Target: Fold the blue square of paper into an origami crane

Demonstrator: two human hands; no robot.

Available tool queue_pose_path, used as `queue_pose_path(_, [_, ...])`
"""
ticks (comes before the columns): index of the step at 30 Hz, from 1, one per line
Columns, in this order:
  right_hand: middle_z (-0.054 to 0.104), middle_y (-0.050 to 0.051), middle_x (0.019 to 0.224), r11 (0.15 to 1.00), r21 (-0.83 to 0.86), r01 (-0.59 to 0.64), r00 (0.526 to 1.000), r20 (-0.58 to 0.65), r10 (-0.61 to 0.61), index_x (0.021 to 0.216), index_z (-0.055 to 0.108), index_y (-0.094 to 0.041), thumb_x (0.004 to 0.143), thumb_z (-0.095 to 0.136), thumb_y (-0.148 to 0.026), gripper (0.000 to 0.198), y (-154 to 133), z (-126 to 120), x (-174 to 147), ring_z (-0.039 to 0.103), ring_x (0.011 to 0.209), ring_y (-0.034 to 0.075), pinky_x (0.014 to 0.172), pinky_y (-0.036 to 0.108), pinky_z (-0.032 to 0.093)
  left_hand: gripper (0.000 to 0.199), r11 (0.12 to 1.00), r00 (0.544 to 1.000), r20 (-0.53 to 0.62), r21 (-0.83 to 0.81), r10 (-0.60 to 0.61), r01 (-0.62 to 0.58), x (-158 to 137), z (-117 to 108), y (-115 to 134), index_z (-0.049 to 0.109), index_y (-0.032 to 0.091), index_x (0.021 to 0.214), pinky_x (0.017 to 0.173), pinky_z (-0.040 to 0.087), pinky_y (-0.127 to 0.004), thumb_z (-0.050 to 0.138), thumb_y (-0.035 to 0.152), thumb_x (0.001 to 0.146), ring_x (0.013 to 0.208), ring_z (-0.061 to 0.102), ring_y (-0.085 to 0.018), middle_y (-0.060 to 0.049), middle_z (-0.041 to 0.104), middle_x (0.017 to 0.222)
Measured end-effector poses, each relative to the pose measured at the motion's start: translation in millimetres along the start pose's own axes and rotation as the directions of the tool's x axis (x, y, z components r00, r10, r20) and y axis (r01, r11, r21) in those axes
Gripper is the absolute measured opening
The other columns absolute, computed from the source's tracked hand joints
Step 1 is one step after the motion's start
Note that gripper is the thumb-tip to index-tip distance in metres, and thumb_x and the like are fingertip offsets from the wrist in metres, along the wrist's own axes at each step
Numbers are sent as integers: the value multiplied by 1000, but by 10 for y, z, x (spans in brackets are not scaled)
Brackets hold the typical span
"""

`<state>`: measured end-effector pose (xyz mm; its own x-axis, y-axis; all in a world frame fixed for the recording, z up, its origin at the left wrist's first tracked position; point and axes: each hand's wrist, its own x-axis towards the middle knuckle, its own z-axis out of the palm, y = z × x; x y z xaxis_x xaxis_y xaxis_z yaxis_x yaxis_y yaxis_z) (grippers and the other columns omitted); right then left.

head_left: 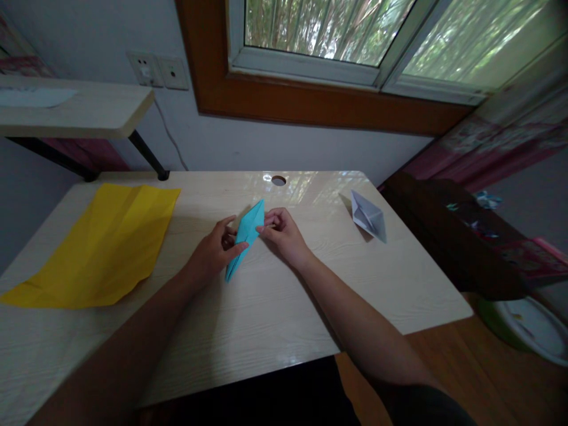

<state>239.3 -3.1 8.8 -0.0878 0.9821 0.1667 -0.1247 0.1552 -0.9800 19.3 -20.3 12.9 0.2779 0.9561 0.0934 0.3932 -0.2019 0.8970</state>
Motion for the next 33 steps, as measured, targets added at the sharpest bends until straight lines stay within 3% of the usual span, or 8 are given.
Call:
queue_pose_path(3, [63,-5,80,995,95,-7,998,-65,13,96,57,-25,69,89,-34,42,-43,28,11,59,74,13,74,29,48,40,991,979,166,-38,-117,125,-38,-28,141,68,19,102,74,53,-32,66,56,88,83,71,-21,-6,76,96])
queue_pose_path(8, [64,-5,78,984,180,-5,997,-80,20,94,59,-24,67,90,-31,41,-97,69,1,59,73,12,75,27,47,39,921,929,251,-212,-272,327,-77,-34,300,67,18,85,63,55,-30,69,56,85,67,73,-21,-7,79,81])
queue_pose_path(12, [66,-3,87,985,171,-36,995,-86,52,96,59,-25,70,89,-37,41,-93,90,-14,59,79,12,76,27,47,41,889,942,167,-317,-290,330,-69,-28,309,69,16,85,60,54,-28,71,57,85,66,73,-20,-7,78,80])
queue_pose_path(14, [66,-2,89,984,142,-110,993,-20,114,95,61,-24,74,86,-44,38,-84,90,-24,58,77,12,73,27,46,43,861,940,146,-377,-309,342,-65,-17,288,70,16,87,59,54,-28,71,59,85,67,73,-20,-8,79,81])
queue_pose_path(17, [62,-2,77,977,40,-209,969,144,202,87,65,-20,80,79,-53,36,-73,82,-50,53,68,12,65,27,41,43,833,930,181,-414,-320,367,-71,17,261,71,16,91,60,56,-27,73,58,85,70,75,-20,-9,79,85])
queue_pose_path(22, [59,-2,70,975,-12,-221,932,290,215,78,66,-18,81,79,-51,36,-66,96,-104,50,65,13,65,29,39,40,834,914,285,-395,-289,386,-92,77,249,72,16,94,59,56,-26,71,55,87,70,75,-19,-8,79,85])
queue_pose_path(29, [58,-3,68,973,62,-220,969,131,211,73,64,-19,75,84,-49,37,1,118,-87,48,63,12,64,29,38,40,808,880,368,-391,-301,440,-91,101,247,70,14,100,54,55,-26,70,52,87,60,72,-17,-10,79,86])
queue_pose_path(33, [57,-3,66,972,56,-227,963,160,215,72,64,-19,74,85,-49,37,11,107,-80,48,62,12,63,28,38,43,807,875,396,-398,-278,436,-103,112,278,70,12,100,51,53,-27,68,53,87,56,70,-17,-12,78,84])
